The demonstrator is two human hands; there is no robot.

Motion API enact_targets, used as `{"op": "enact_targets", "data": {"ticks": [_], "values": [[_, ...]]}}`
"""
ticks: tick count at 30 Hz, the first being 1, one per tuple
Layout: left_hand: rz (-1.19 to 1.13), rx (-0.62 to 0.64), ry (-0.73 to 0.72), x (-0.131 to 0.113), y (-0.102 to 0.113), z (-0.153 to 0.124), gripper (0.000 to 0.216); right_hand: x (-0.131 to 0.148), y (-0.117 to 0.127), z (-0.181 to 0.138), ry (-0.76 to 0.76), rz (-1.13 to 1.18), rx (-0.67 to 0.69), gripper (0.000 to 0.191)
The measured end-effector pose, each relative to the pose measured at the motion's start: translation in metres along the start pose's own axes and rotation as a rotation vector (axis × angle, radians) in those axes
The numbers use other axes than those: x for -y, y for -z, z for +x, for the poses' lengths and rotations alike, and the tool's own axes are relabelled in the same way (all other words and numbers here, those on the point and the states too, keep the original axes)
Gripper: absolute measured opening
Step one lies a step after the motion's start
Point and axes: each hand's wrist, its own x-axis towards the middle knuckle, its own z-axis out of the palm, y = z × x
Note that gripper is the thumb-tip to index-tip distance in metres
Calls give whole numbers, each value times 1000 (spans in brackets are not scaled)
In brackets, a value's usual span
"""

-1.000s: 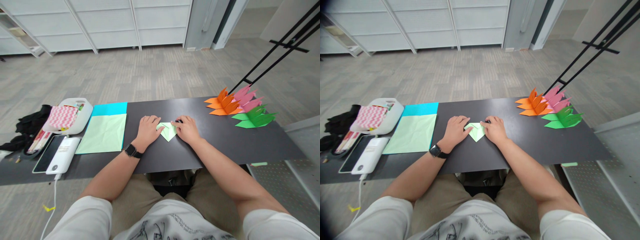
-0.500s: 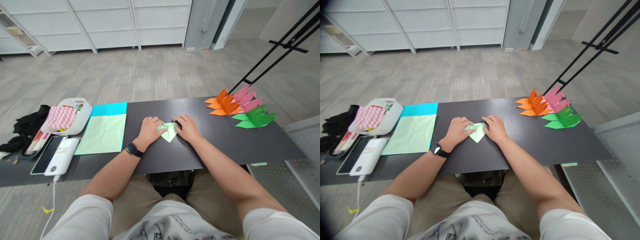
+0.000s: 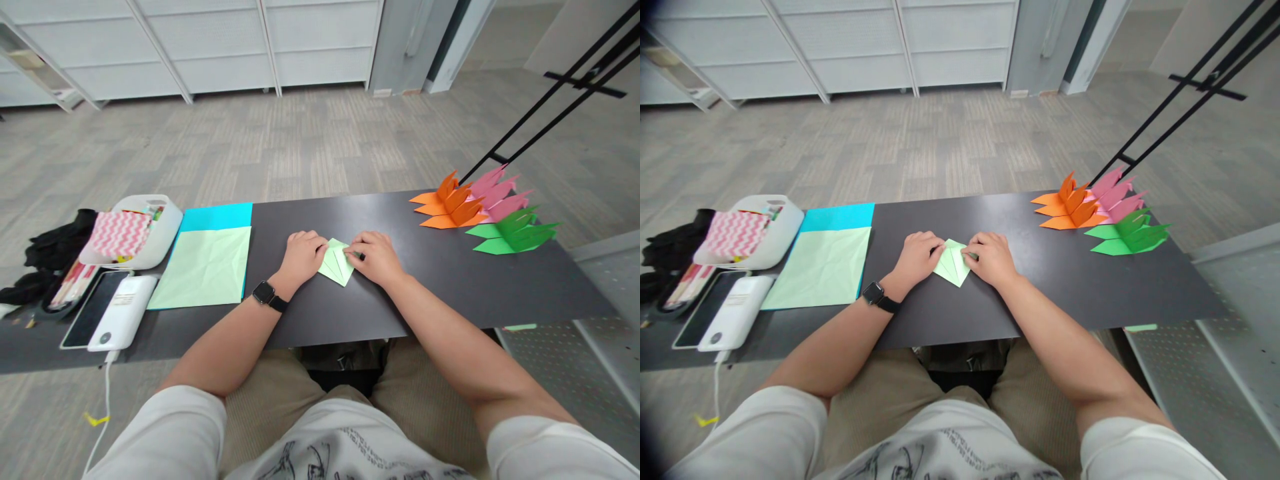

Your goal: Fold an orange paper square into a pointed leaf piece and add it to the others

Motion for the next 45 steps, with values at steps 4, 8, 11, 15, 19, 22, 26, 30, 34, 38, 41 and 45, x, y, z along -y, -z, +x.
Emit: {"op": "enact_targets", "data": {"ticks": [4, 8, 11, 15, 19, 22, 26, 30, 34, 38, 41, 45], "values": [[-53, 0, 32, 3, -2, 1, 27, 4, 5, -1, 10, -12, 23, 16], [-92, -2, 25, 6, -3, 1, 24, 5, 6, -2, 20, -12, 22, 19], [-114, 7, 19, 8, -3, 1, 21, 4, 5, -2, 42, -13, 26, 21], [-124, 19, 21, 7, -4, 4, 15, 0, 1, -2, 78, -6, 22, 19], [-119, 28, 22, 3, -6, 7, 17, -2, -2, -2, 92, -4, 25, 16], [-132, 40, 20, 1, -6, 9, 18, -3, -2, -2, 103, -8, 26, 17], [-142, 46, 13, 0, -5, 9, 16, -2, -2, -2, 99, -23, 34, 17], [-147, 24, -4, 0, -5, 9, 15, -1, -1, -2, 93, -28, 42, 17], [-134, -4, -56, 1, -7, 7, 16, -1, -1, -2, 98, -23, 43, 17], [-86, -19, -133, 2, -7, 6, 18, -1, -2, -2, 97, -27, 44, 17], [-52, -14, -171, 1, -4, 5, 20, -1, -1, -2, 93, -26, 44, 16], [-17, -15, -213, 0, -4, 4, 22, 1, 1, -2, 50, -16, 31, 21]]}}
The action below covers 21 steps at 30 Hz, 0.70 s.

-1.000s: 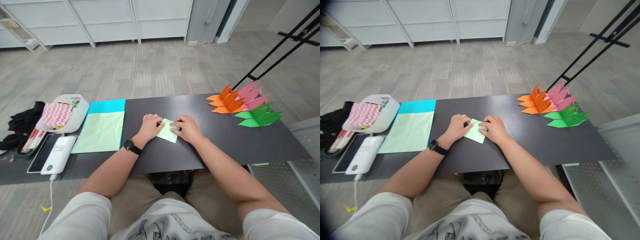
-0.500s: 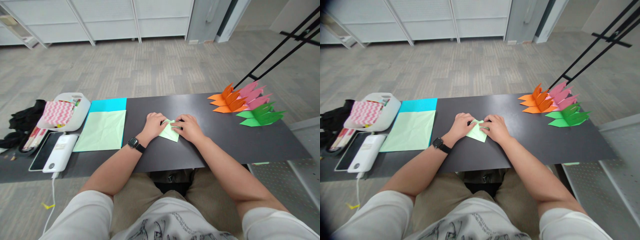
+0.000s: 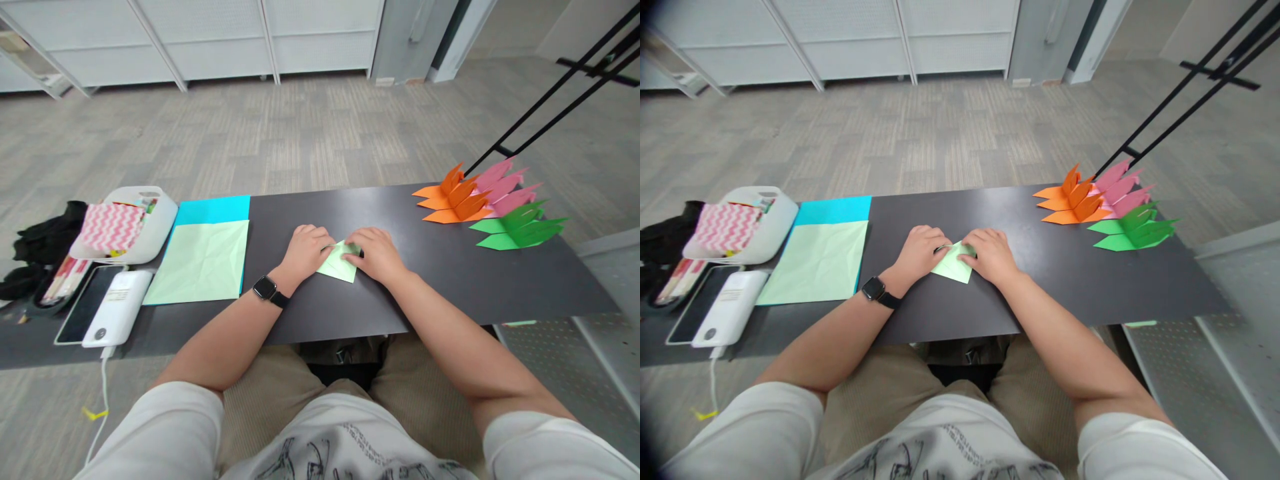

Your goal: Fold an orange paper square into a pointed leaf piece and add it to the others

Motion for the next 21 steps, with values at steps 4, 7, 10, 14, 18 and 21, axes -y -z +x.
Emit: {"op": "enact_targets", "data": {"ticks": [4, 7, 10, 14, 18, 21], "values": [[31, -5, -20, 0, -1, -1, 24, 2, 2, -1, 6, -25, 7, 35], [57, -7, -41, 0, -1, -1, 23, 2, 2, -2, 34, -61, 30, 35], [80, -5, -65, 0, -1, -2, 22, 3, 2, -3, 36, -95, 38, 29], [97, 18, -62, -4, 1, -6, 22, 4, 3, -4, 31, -125, 45, 30], [131, 39, -47, -9, 4, -10, 26, 5, 5, -4, 25, -131, 65, 31], [151, 42, -47, -10, 3, -12, 29, 6, 7, -4, 22, -131, 71, 31]]}}
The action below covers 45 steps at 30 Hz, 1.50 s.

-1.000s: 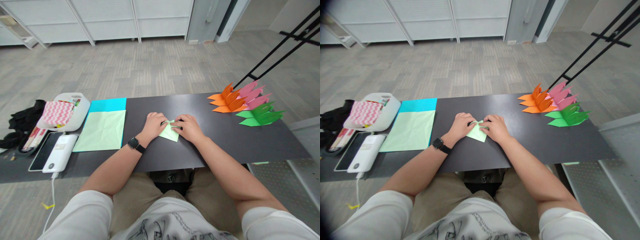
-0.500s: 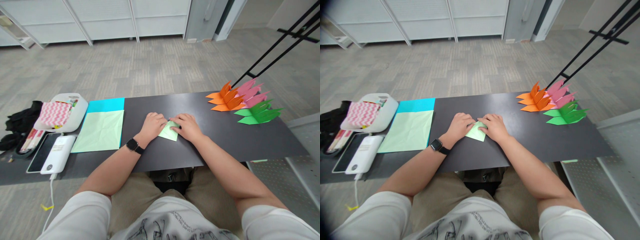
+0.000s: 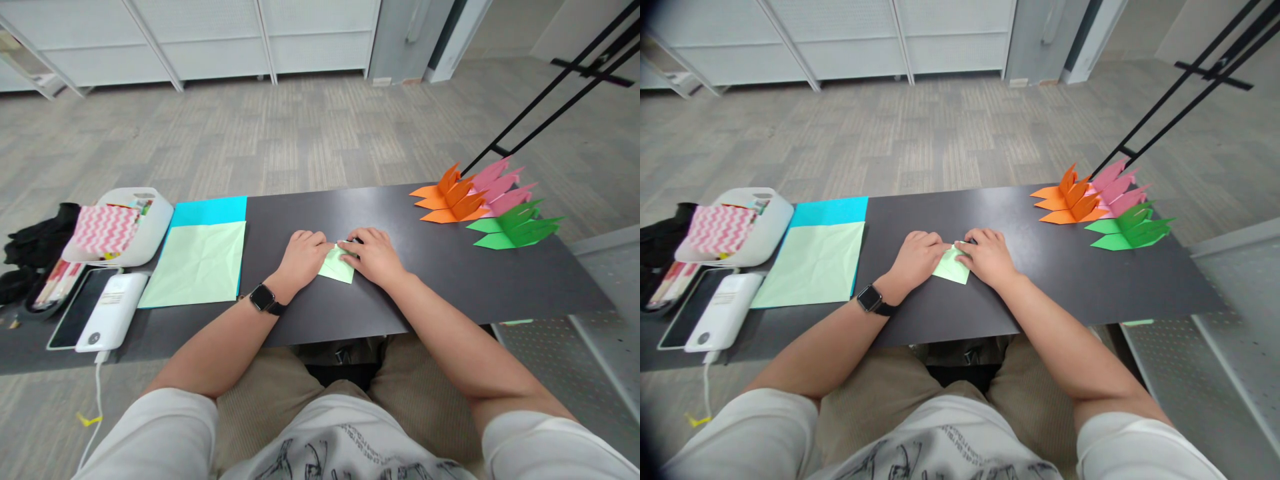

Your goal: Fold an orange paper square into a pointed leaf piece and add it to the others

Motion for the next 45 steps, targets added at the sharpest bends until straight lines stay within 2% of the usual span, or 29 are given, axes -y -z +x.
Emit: {"op": "enact_targets", "data": {"ticks": [7, 17, 20, 25, 29, 32, 36, 45], "values": [[6, 17, -20, 7, 3, -4, 27, 2, 0, 0, -32, -22, 11, 32], [19, 91, -27, 18, 23, -22, 26, -2, -4, -2, -20, -2, -31, 32], [-23, 90, 18, 20, 31, -25, 25, -3, -4, -1, -21, 3, -28, 33], [-110, -39, 78, 5, 30, -20, 42, -2, -4, -1, -27, 6, -27, 31], [-86, -4, 22, -13, 18, -14, 46, -1, -3, -1, -36, -2, -21, 30], [-70, 26, 38, -13, 14, -15, 43, -2, -3, -1, -36, 4, -26, 31], [-31, 48, 70, -7, 22, -22, 37, -4, -5, -1, -23, 13, -28, 33], [-2, 94, -13, 11, 40, -39, 25, -6, -7, -2, -18, 21, -44, 31]]}}
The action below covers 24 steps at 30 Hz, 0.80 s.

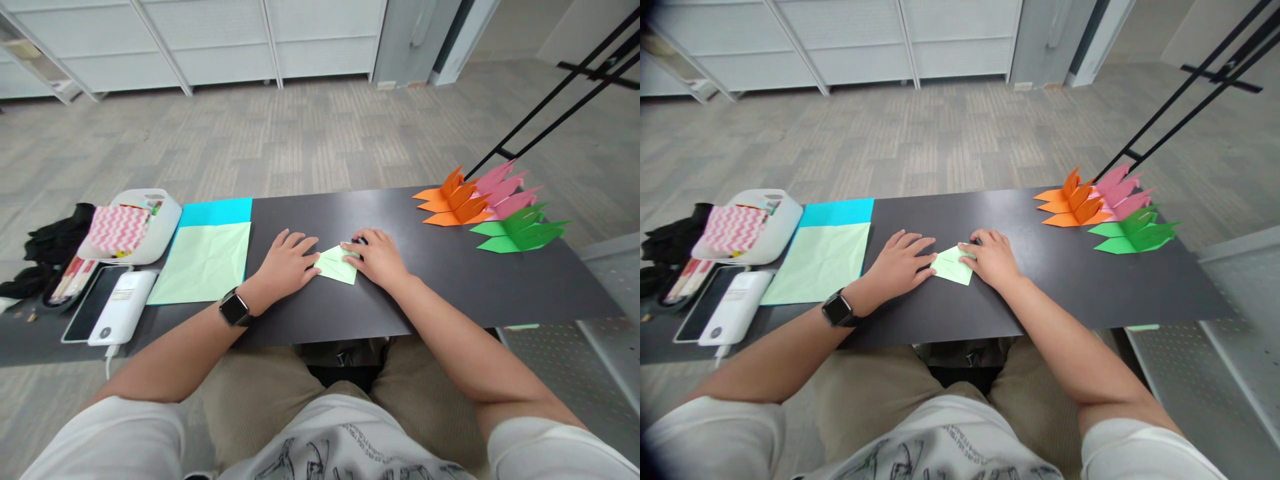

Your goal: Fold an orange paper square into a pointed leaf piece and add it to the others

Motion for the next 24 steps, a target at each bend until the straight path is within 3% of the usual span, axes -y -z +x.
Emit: {"op": "enact_targets", "data": {"ticks": [6, 10, 17, 21, 24], "values": [[-16, -25, 13, 13, 13, -19, 29, 0, -1, 0, 1, 1, -8, 31], [-51, -101, 58, -12, 4, -9, 41, 2, 0, 0, 1, -21, -1, 32], [-30, 4, 51, -71, -37, 9, 63, 4, 1, 0, -3, -45, -9, 31], [9, 40, 108, -74, -38, -3, 67, 3, 1, 0, -4, -47, 0, 34], [21, 44, 146, -66, -31, -12, 59, 2, -1, 0, -6, -47, -1, 34]]}}
